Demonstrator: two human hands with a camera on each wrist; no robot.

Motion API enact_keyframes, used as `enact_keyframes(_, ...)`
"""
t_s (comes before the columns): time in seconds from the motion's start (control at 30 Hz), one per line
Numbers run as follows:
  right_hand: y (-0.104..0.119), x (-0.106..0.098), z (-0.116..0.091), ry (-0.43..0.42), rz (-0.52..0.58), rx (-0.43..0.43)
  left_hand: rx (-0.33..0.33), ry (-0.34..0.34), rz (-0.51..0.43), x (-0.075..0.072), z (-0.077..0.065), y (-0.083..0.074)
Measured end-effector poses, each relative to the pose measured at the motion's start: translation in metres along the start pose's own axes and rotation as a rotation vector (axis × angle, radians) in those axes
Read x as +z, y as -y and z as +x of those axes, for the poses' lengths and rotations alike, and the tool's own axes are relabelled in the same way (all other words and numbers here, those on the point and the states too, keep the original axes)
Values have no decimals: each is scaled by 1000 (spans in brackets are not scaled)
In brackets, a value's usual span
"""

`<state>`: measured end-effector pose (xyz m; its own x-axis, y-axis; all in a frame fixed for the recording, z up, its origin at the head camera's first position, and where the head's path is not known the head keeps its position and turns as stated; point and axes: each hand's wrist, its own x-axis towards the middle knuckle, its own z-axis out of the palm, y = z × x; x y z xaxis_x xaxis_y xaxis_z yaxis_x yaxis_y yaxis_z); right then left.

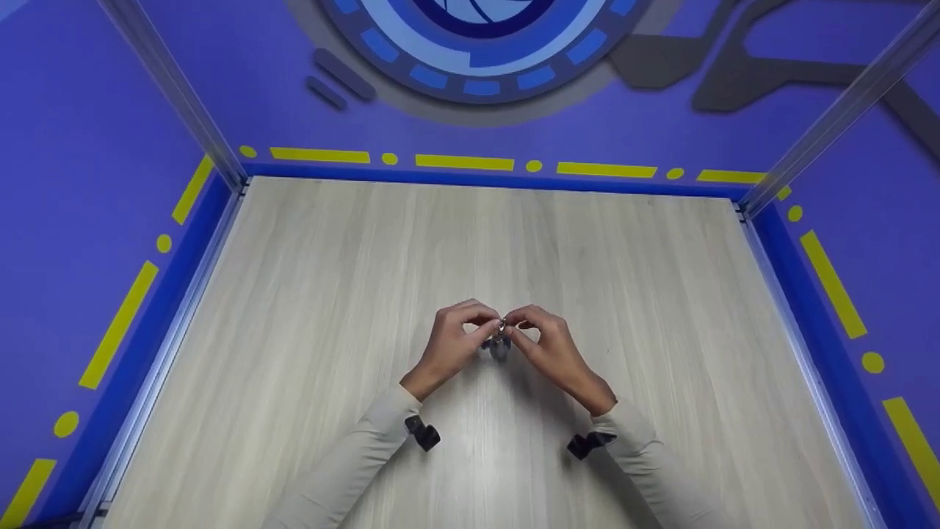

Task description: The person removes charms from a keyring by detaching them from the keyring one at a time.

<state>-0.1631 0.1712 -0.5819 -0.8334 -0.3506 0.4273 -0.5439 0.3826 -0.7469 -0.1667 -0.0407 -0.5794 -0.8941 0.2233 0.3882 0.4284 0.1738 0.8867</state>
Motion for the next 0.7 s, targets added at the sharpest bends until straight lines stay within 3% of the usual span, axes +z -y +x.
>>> enact_keyframes(0.43, 1, 3, -6, -7, 127, 129, -84, -48, -4, 1, 1, -12)
enact_keyframes(0.7, 2, -8, -7, 43, 276, 173, -87, -24, -33, -4, -2, -4)
